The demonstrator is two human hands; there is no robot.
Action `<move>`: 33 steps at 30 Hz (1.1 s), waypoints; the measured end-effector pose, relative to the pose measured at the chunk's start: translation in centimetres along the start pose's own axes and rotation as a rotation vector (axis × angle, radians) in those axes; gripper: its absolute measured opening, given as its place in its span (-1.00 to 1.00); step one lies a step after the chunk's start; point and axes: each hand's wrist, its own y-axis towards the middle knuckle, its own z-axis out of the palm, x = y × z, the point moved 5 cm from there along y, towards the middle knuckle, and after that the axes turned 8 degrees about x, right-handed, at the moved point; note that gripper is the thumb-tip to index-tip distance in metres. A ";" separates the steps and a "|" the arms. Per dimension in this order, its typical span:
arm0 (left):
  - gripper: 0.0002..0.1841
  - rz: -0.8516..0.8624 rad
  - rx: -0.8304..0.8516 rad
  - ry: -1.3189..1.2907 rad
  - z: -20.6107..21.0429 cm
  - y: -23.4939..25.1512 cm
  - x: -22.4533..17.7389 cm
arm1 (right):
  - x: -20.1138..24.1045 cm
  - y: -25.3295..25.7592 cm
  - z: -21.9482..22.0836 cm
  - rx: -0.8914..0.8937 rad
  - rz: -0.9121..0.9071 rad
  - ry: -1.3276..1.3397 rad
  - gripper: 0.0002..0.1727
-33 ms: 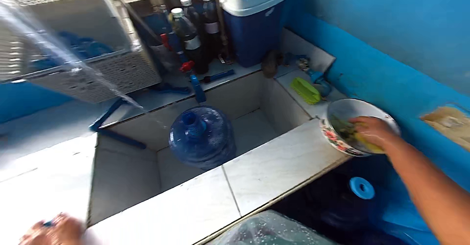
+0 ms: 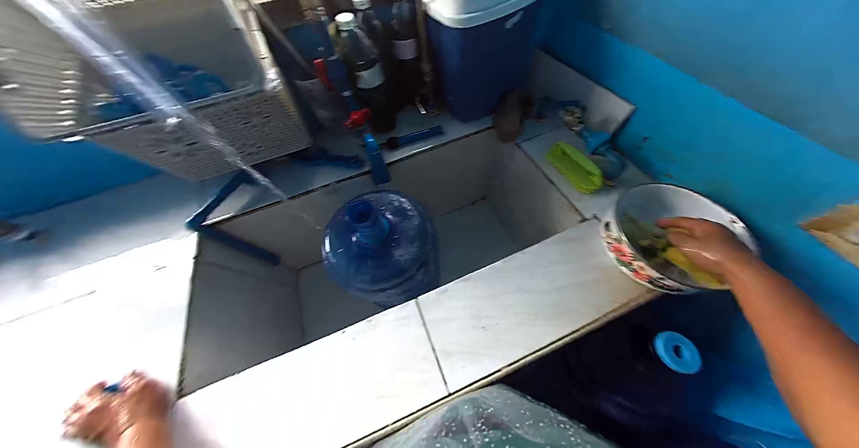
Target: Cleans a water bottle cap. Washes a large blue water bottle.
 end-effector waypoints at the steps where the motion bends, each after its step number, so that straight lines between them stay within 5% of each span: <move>1: -0.35 -0.019 0.038 -0.035 -1.5 -1.9 -1.8 | 0.0 0.5 0.5 0.024 -0.017 -0.016 -0.50; 3: -0.44 -0.021 0.048 -0.039 -3.1 -3.5 -3.8 | 0.0 1.7 2.0 0.059 -0.031 -0.125 -0.42; 6: -0.45 -0.039 0.048 -0.044 -3.5 -3.7 -3.7 | -1.3 2.8 1.5 -0.008 0.051 -0.071 -0.65; 9: -0.26 -0.033 -0.009 -0.013 -3.7 -3.7 -3.1 | 0.3 0.5 -0.8 -0.142 0.123 0.001 -0.57; 12: -0.17 0.226 -0.014 -0.096 -3.8 -4.4 -7.8 | -0.4 1.5 0.5 0.037 0.109 -0.201 -0.26; 15: -0.36 0.536 0.261 -0.314 -3.6 -6.8 -17.3 | 0.6 3.2 0.6 0.204 0.175 -0.276 -0.30; 17: -0.43 0.637 0.548 -0.446 -2.3 -9.2 -24.5 | 5.7 2.6 -2.4 -0.068 0.114 -0.166 -0.37; 19: -0.34 0.766 0.780 -0.651 0.1 -12.2 -30.8 | 13.5 1.5 -3.7 -0.337 -0.130 -0.086 -0.50; 22: -0.02 0.956 0.919 -0.802 5.0 -16.3 -37.2 | 25.7 2.4 0.8 -0.211 -0.523 0.005 -0.57; 26: -0.23 0.978 0.576 -0.916 8.4 -18.6 -38.0 | 37.9 7.1 10.6 0.149 -0.688 -0.198 -0.60; 33: -0.28 0.939 0.328 -1.035 9.4 -19.8 -36.8 | 46.3 18.9 17.1 0.081 -0.740 -0.395 -0.40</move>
